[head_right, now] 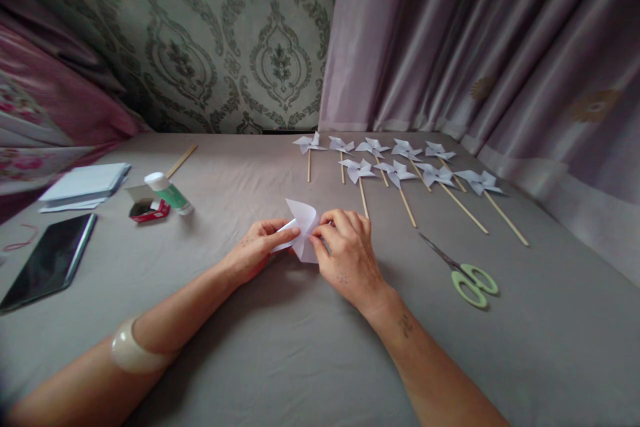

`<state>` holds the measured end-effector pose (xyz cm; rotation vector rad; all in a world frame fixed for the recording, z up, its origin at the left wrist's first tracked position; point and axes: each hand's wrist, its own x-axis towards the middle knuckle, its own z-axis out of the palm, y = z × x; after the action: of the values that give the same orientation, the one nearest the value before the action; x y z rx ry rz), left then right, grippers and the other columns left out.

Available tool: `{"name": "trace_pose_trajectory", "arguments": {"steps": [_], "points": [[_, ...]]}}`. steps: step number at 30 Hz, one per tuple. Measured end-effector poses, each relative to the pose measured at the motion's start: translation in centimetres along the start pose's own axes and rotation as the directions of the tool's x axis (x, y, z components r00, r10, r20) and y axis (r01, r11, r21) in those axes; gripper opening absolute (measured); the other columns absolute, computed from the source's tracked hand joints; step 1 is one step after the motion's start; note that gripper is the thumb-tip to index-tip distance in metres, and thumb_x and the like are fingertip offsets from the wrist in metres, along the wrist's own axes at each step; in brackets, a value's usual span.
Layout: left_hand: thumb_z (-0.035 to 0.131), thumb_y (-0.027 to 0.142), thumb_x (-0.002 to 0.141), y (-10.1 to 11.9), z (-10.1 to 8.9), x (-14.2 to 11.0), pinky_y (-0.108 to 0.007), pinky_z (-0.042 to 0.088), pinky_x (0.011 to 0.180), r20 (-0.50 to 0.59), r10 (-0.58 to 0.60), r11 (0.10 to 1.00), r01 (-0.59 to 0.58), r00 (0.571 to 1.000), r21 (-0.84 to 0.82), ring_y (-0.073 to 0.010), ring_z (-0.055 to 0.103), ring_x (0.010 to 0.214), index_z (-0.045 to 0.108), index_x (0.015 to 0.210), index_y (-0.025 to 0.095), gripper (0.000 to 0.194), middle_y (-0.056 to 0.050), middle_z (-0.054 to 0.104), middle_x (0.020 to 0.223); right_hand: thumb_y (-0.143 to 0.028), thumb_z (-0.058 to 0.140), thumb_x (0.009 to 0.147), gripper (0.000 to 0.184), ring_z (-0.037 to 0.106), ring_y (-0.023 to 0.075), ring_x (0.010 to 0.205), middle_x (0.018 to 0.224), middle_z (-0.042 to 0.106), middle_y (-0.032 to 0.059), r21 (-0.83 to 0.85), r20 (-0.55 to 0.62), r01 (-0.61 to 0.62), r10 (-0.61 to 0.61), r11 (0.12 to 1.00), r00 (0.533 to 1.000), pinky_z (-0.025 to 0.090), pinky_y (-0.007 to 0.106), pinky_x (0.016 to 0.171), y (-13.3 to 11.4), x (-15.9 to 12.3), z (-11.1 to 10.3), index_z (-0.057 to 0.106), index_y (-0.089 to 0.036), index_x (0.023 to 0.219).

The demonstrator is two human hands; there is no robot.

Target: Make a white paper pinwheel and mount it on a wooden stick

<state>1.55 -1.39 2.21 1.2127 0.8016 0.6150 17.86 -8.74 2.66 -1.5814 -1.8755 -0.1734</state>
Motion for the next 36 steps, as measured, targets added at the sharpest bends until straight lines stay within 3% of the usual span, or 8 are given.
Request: {"name": "trace_pose_trajectory", "arguments": {"steps": [7,28,31,36], "points": [[0.076,0.038,0.065,-0.31,-0.20,0.25,-0.024,0.040,0.062,0.020,0.034,0.999,-0.034,0.999,-0.004,-0.0114,0.055,0.061,0.073,0.078,0.013,0.029,-0.002,0.066,0.068,-0.021,0.060,0.088,0.010,0.056,0.0228,0.094,0.095,0.066,0.0055,-0.012,-0.007,0.011,-0.011,1.000,1.000,0.038,0.040,0.087,-0.06,0.00,-0.01,0.068,-0.023,0.082],[0.070,0.030,0.061,-0.87,0.16,0.42,-0.023,0.038,0.060,-0.077,0.047,0.996,-0.041,0.996,0.076,-0.0129,0.054,0.061,0.071,0.081,0.011,0.028,-0.001,0.066,0.069,-0.019,0.061,0.087,0.009,0.057,0.0229,0.094,0.094,0.066,0.0057,-0.018,0.009,0.010,-0.009,1.000,1.000,0.038,0.041,0.088,-0.64,-0.21,0.38,0.067,-0.020,0.080],[0.069,0.030,0.060,-0.75,0.26,0.40,-0.023,0.038,0.060,-0.105,0.042,0.996,-0.034,0.994,0.084,-0.0129,0.054,0.060,0.070,0.078,0.011,0.026,-0.001,0.064,0.066,-0.022,0.061,0.087,0.006,0.057,0.0242,0.096,0.096,0.066,0.0067,0.015,-0.018,-0.016,0.016,1.000,1.000,0.039,0.041,0.089,-0.67,-0.18,0.43,0.066,-0.020,0.088],[0.067,0.031,0.059,-0.39,0.39,0.22,-0.023,0.039,0.058,-0.119,0.030,0.994,-0.017,0.992,0.109,-0.0128,0.053,0.059,0.069,0.079,0.011,0.028,-0.002,0.064,0.066,-0.027,0.062,0.081,0.032,0.055,0.0275,0.110,0.112,0.064,0.0124,0.202,-0.094,-0.142,0.164,0.969,0.982,0.040,0.044,0.097,0.16,0.32,0.00,0.059,-0.017,0.111]]}}
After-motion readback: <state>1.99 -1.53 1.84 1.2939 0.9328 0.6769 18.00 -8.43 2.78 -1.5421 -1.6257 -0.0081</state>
